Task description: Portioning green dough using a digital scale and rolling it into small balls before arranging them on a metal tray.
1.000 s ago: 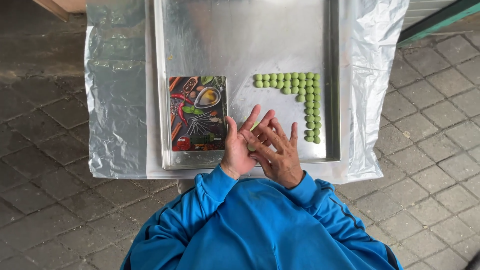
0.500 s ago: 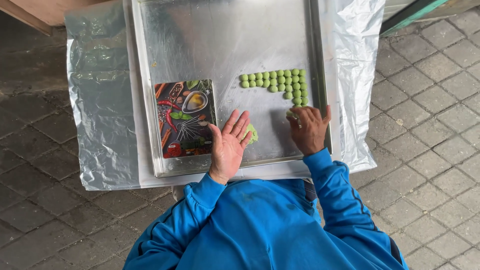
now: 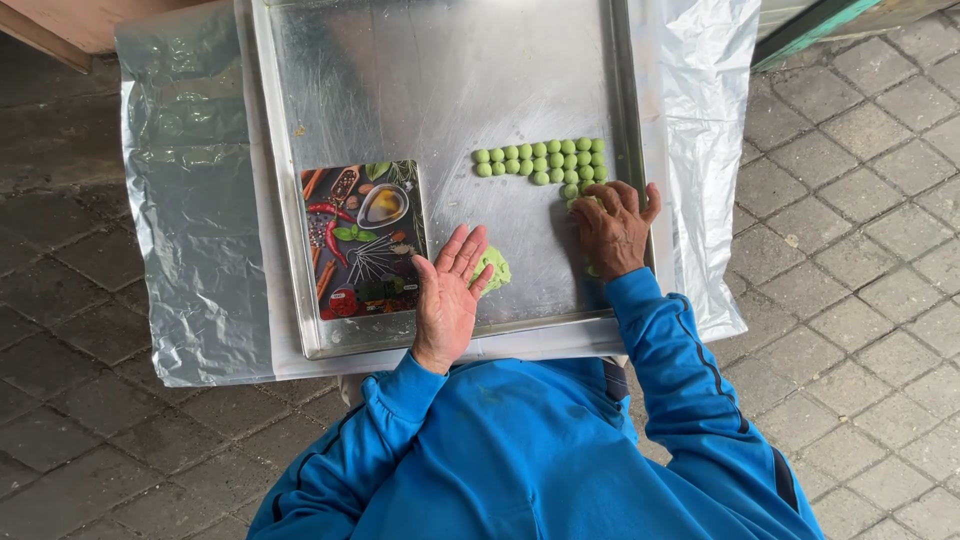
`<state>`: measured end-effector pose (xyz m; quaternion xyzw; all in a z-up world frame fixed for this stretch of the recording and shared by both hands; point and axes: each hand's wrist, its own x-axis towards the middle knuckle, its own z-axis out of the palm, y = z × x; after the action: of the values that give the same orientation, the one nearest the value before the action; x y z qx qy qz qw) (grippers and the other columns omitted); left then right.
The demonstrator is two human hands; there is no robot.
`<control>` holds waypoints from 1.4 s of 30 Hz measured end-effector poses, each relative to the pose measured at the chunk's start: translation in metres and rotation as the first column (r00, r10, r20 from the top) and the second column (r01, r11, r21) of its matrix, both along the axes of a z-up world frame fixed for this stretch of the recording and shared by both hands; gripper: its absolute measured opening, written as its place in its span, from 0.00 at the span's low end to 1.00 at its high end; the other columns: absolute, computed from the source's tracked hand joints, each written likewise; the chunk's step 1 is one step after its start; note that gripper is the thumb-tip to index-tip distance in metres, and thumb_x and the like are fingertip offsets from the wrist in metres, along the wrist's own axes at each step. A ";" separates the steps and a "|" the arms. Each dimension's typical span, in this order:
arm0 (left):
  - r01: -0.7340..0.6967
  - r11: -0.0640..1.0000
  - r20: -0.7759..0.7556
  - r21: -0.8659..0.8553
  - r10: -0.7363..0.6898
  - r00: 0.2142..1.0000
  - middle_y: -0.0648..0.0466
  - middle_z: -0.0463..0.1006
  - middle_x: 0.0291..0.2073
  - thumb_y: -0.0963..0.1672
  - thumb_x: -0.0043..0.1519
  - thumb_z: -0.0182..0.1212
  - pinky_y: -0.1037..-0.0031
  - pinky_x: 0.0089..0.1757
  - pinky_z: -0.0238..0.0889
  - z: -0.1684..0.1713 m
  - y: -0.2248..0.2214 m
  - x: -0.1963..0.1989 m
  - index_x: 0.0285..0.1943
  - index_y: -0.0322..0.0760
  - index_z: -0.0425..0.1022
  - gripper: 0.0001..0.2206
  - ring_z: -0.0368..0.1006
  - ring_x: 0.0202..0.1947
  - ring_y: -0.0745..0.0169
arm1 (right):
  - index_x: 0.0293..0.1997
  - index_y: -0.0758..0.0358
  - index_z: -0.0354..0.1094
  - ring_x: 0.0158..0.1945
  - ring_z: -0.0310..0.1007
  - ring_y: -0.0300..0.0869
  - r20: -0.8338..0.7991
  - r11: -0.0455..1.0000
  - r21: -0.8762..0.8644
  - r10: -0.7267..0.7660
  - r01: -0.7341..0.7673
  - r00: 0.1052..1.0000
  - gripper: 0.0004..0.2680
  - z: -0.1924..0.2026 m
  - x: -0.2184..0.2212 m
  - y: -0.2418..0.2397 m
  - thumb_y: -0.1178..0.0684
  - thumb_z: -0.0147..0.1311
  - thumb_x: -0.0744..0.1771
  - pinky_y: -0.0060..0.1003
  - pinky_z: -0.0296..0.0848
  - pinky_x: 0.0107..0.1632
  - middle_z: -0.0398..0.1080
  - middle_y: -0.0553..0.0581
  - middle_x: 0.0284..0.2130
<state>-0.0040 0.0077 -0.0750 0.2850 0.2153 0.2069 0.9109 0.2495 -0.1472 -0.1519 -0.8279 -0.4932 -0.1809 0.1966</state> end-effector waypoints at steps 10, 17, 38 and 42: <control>-0.024 0.999 -0.015 0.027 0.024 1.000 0.49 0.61 0.76 0.66 0.66 0.26 0.65 0.65 0.57 0.000 0.005 -0.003 0.79 0.45 0.57 0.40 0.56 0.75 0.58 | 0.50 0.45 0.75 0.61 0.63 0.51 -0.020 0.995 -0.036 -0.092 0.091 0.996 0.11 0.012 -0.013 0.000 0.61 0.53 0.69 0.68 0.43 0.65 0.67 0.51 0.49; -0.033 0.997 -0.030 0.064 0.035 0.999 0.47 0.64 0.74 0.65 0.67 0.26 0.68 0.62 0.62 -0.003 0.002 -0.008 0.78 0.42 0.59 0.40 0.60 0.73 0.58 | 0.54 0.46 0.74 0.63 0.59 0.52 -0.059 0.989 -0.086 -0.129 0.124 0.990 0.14 0.023 -0.018 0.001 0.64 0.53 0.68 0.65 0.44 0.63 0.63 0.53 0.52; 0.640 -0.292 -0.636 0.711 0.121 0.762 0.42 0.57 0.76 0.45 0.61 0.68 0.42 0.63 0.61 -0.040 0.015 -0.012 0.72 0.39 0.68 0.28 0.54 0.73 0.30 | 0.52 0.50 0.75 0.49 0.79 0.56 -0.606 0.958 -0.052 0.194 -0.281 0.772 0.12 0.029 -0.115 0.027 0.52 0.67 0.64 0.53 0.80 0.48 0.74 0.59 0.47; 0.673 -0.345 -0.657 0.655 0.179 0.732 0.37 0.54 0.76 0.41 0.58 0.70 0.42 0.63 0.62 -0.031 0.013 -0.007 0.74 0.40 0.64 0.33 0.54 0.73 0.29 | 0.53 0.48 0.74 0.50 0.79 0.55 -0.579 0.962 -0.129 0.123 -0.239 0.806 0.12 -0.011 -0.117 0.034 0.53 0.66 0.65 0.51 0.80 0.50 0.74 0.56 0.47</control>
<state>-0.0112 0.0212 -0.1064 0.9653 0.1247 -0.0279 0.2277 0.1329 -0.1134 -0.1632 -0.8082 -0.5050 0.1414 0.2680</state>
